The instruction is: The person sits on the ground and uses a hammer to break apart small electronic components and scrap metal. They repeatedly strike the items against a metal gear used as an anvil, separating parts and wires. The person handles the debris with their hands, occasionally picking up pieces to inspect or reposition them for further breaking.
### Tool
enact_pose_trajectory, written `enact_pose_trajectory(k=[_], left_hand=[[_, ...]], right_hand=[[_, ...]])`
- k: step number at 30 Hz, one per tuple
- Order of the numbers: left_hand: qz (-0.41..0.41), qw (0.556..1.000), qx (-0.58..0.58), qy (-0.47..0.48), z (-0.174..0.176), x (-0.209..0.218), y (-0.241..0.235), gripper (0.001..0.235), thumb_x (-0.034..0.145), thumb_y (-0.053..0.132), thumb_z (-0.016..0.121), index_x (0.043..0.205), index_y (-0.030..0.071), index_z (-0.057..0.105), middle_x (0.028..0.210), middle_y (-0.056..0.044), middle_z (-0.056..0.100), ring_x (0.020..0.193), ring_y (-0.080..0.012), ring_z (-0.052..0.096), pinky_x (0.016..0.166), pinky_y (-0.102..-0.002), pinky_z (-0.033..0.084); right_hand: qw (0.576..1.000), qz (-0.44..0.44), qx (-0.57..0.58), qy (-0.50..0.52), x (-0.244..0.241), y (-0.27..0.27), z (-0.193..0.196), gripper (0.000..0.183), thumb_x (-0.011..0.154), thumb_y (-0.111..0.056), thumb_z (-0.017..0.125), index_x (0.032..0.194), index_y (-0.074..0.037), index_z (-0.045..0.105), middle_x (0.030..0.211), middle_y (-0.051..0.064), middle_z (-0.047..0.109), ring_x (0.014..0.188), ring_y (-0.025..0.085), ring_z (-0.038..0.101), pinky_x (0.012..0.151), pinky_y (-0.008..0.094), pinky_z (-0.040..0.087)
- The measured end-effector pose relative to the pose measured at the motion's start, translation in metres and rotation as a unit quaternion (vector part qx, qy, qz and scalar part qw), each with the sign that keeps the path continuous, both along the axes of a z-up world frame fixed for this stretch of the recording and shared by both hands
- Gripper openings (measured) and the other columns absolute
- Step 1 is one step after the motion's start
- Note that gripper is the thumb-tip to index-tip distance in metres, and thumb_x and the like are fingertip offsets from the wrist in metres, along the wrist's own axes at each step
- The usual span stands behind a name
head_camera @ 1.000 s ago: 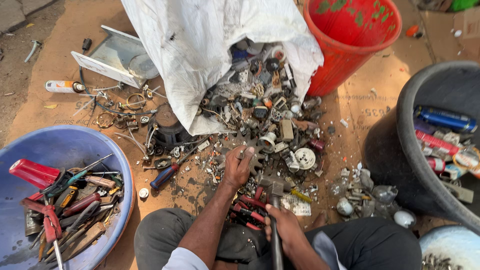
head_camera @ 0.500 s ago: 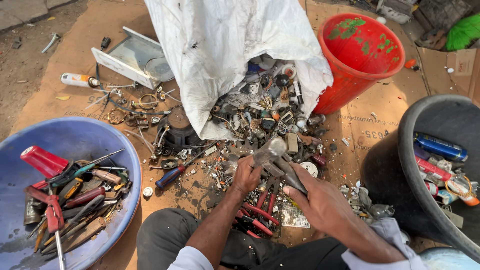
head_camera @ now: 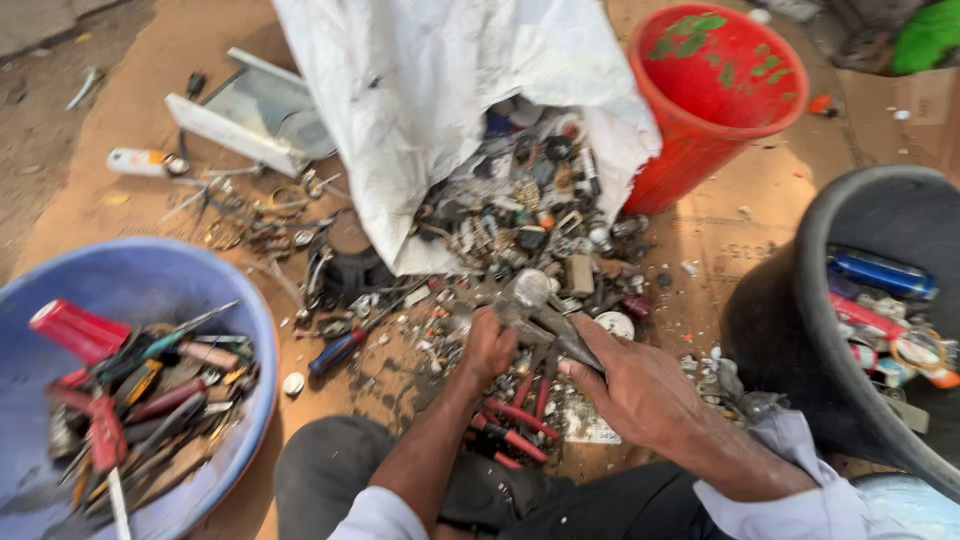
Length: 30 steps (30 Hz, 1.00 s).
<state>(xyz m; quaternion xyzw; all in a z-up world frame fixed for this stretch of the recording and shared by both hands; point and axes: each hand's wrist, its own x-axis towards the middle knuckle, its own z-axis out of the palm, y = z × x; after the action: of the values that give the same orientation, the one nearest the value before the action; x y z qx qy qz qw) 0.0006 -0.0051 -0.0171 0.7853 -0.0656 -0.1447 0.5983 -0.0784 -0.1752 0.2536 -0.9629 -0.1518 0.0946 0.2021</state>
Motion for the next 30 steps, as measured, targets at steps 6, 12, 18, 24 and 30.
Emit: enact_pose_trajectory(k=[6, 12, 18, 24, 30], left_hand=[[0.035, 0.999, -0.014, -0.028, -0.026, 0.011, 0.009, 0.050, 0.104, 0.042, 0.049, 0.083, 0.007, 0.076, 0.062, -0.017, 0.050, 0.057, -0.0289, 0.048, 0.056, -0.049, 0.042], [0.001, 0.966, -0.160, -0.201, -0.011, 0.008, 0.011, 0.052, 0.108, 0.050, 0.043, 0.114, 0.004, 0.067, 0.109, -0.017, 0.072, 0.101, -0.0299, 0.069, 0.090, -0.045, 0.059], [0.011, 0.975, -0.089, -0.202, -0.012, 0.007, 0.009, 0.039, 0.099, 0.029, 0.046, 0.109, 0.000, 0.070, 0.102, -0.014, 0.074, 0.086, -0.0262, 0.072, 0.076, -0.047, 0.061], [0.020, 0.982, -0.069, -0.176, -0.028, 0.006, -0.001, 0.033, 0.101, 0.025, 0.048, 0.085, 0.005, 0.069, 0.075, -0.009, 0.067, 0.063, -0.0204, 0.062, 0.060, -0.046, 0.054], [0.002, 0.950, -0.125, -0.288, 0.008, 0.003, -0.003, 0.046, 0.107, 0.039, 0.049, 0.082, 0.005, 0.064, 0.077, -0.010, 0.062, 0.068, -0.0208, 0.058, 0.063, -0.043, 0.050]], right_hand=[[0.983, -0.068, 0.166, 0.044, -0.005, -0.015, 0.022, 0.058, 0.093, -0.039, 0.060, 0.143, -0.010, 0.050, 0.076, 0.014, 0.072, 0.055, 0.024, 0.070, 0.055, 0.043, 0.054], [0.991, -0.013, 0.128, -0.032, 0.001, -0.006, 0.026, 0.056, 0.096, -0.038, 0.062, 0.143, -0.011, 0.048, 0.081, 0.018, 0.070, 0.068, 0.035, 0.071, 0.060, 0.048, 0.054], [0.991, -0.043, -0.038, 0.122, 0.007, -0.007, 0.013, 0.066, 0.097, -0.044, 0.058, 0.156, -0.020, 0.039, 0.084, 0.020, 0.073, 0.079, 0.040, 0.071, 0.071, 0.053, 0.054], [0.990, -0.051, 0.123, -0.051, -0.007, -0.016, 0.007, 0.066, 0.094, -0.047, 0.056, 0.143, -0.005, 0.044, 0.099, 0.024, 0.072, 0.067, 0.036, 0.075, 0.062, 0.049, 0.059], [0.998, -0.045, -0.005, 0.041, 0.005, -0.014, -0.002, 0.062, 0.096, -0.047, 0.059, 0.147, -0.015, 0.047, 0.079, 0.019, 0.074, 0.068, 0.037, 0.069, 0.061, 0.050, 0.053]])
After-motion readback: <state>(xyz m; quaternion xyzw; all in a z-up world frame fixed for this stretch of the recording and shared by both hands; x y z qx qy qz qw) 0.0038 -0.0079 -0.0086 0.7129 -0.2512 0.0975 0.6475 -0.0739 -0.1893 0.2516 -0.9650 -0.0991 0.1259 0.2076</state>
